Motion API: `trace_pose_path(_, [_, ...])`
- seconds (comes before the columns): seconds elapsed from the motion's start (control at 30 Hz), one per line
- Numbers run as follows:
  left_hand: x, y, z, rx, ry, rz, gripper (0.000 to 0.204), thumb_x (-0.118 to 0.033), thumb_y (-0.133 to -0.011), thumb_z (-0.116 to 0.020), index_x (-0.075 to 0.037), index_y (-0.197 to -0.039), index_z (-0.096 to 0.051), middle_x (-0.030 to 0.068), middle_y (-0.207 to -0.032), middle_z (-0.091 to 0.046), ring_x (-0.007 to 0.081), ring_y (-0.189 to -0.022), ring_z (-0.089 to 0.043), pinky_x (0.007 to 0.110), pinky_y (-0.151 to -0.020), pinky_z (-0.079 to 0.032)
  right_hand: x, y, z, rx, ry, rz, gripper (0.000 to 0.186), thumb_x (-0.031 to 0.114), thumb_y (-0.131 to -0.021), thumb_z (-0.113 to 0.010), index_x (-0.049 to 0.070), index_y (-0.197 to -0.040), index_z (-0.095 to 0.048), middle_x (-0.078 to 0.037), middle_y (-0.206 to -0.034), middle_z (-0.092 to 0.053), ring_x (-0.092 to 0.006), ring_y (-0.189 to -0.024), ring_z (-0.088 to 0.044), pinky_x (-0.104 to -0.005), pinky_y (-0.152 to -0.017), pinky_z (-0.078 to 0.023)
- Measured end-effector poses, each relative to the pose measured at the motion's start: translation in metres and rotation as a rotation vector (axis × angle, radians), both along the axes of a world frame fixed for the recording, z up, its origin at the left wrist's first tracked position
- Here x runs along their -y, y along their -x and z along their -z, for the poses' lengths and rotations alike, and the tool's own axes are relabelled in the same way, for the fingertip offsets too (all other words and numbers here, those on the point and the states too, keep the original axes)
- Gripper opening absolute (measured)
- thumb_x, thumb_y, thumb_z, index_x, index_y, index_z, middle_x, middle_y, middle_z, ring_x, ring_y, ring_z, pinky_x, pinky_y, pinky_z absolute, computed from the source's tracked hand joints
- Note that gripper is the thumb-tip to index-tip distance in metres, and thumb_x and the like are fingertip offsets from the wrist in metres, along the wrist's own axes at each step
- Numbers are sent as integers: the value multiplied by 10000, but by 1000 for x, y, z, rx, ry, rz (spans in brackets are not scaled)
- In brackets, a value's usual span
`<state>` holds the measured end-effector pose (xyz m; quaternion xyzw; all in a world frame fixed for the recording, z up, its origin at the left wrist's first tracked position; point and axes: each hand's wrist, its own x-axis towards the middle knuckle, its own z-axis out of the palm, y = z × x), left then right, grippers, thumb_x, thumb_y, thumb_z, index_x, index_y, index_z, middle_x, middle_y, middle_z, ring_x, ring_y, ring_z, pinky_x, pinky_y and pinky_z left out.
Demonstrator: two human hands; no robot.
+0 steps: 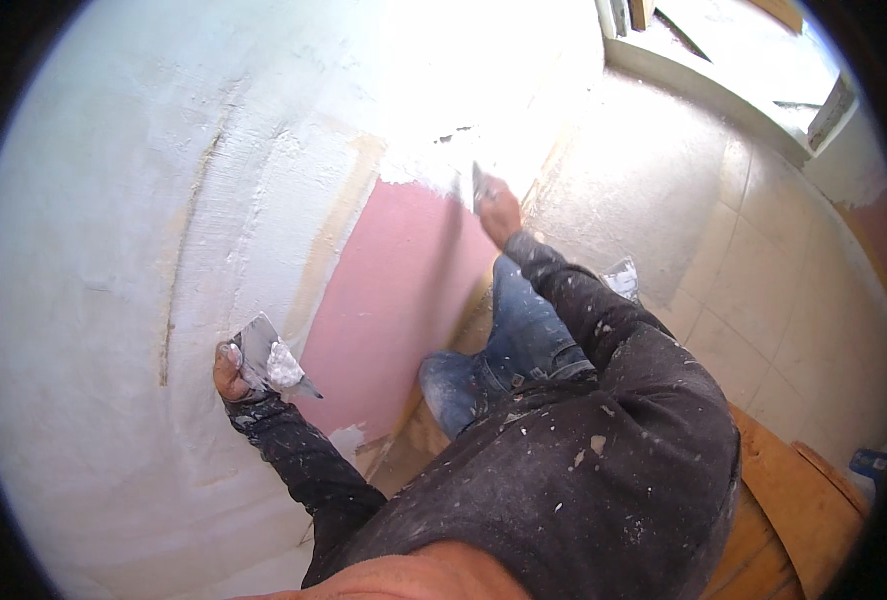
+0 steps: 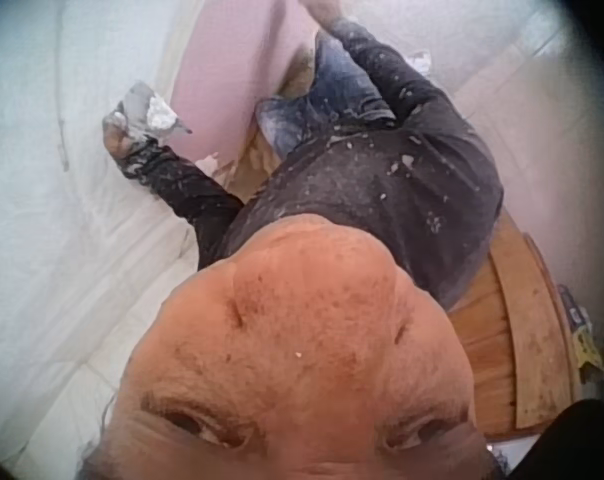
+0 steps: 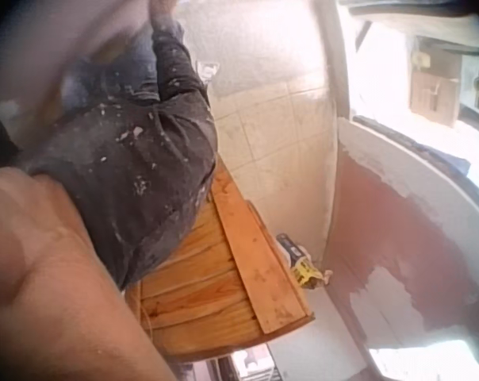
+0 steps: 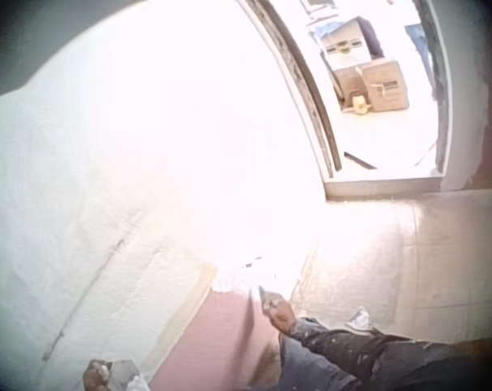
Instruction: The person applies white plaster to a pink wall using a trowel and a smaller scraper. They scoop plaster from the trowel onto the scraper and smooth it onto the wall surface, working on both vertical and horizontal sections.
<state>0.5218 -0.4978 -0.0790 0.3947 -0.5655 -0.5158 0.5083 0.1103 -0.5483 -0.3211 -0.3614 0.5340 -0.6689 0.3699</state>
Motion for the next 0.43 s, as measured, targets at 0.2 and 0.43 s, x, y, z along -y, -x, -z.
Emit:
trace_pose_path(0.2, [6,2,0,4,55,104,338,-231,-828,-556,72,-968,-501,240,-1000,-580,326,-881,-600,423,-798,-496,30,-71,-2,-583,-37,321,392,106,-821,-441,-12,-1193,-477,-275,-1111,-503,-355,-898,-583,-388,-807,-501])
trace_pose_path(0.43, [22,-38,9,59,-13,76,357,-200,-824,-615,47,-1046,-485,193,-989,-590,271,-912,-585,404,-863,-452,47,13,87,452,-30,-125,240,113,-817,-429,-41,-745,-599,-240,-797,-643,-285,-476,-579,-344,-460,-486])
